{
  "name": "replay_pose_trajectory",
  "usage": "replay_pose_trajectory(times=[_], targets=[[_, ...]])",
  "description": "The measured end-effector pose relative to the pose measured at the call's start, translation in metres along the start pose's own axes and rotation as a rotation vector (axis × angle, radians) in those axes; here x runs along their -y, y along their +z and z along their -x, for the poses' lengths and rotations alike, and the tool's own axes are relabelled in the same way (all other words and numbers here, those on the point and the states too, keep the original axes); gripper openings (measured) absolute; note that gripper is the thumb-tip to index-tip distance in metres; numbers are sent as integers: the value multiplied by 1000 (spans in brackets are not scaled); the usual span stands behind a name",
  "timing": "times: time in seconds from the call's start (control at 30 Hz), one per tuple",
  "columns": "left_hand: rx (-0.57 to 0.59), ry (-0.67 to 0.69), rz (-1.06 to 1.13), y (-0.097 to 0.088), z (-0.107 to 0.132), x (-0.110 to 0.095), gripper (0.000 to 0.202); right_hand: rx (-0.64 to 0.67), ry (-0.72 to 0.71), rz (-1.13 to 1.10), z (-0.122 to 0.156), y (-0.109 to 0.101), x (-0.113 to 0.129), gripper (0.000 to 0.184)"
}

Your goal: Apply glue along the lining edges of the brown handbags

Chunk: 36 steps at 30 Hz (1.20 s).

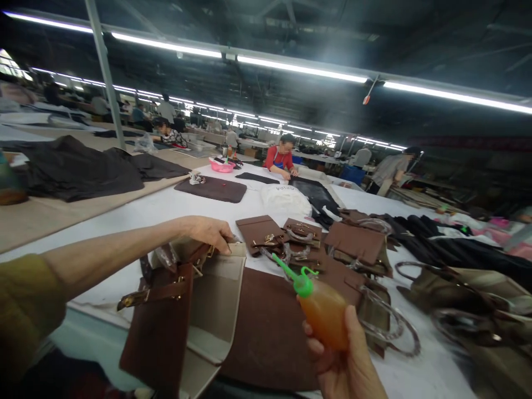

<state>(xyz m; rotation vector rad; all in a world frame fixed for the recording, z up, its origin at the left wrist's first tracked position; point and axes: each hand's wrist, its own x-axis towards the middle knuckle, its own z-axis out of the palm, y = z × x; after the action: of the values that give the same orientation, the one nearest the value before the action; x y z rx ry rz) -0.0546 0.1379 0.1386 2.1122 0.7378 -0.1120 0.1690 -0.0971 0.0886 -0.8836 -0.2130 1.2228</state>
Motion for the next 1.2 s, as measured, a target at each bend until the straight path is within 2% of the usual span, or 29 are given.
replay_pose_trajectory(times=[0.13, 0.23, 0.33, 0.43, 0.6, 0.67, 0.8, 1.0, 1.2], targets=[[159, -70, 5, 21, -13, 2, 20, -97, -130, 191, 1, -27, 0, 29], [277, -114, 33, 32, -22, 6, 23, -159, -166, 300, 4, -33, -2, 41], [358, -141, 53, 40, -28, 11, 24, -133, -185, 443, 3, -36, -3, 55], [415, -167, 62, 44, -30, 14, 28, -68, -254, 619, -1, -40, -4, 59], [451, -173, 65, 46, -33, 15, 26, -179, -487, 916, -3, -29, -2, 55], [459, -175, 67, 46, -33, 14, 26, -176, -539, 967, -4, -21, -1, 54], [485, -184, 72, 47, -35, 12, 25, -106, -528, 1003, -9, -13, 0, 56], [502, -199, 66, 48, -36, 13, 24, -113, -536, 970, -10, -10, -1, 55], [549, -234, 52, 47, -34, 12, 22, -66, -559, 1020, -12, -13, -2, 52]])
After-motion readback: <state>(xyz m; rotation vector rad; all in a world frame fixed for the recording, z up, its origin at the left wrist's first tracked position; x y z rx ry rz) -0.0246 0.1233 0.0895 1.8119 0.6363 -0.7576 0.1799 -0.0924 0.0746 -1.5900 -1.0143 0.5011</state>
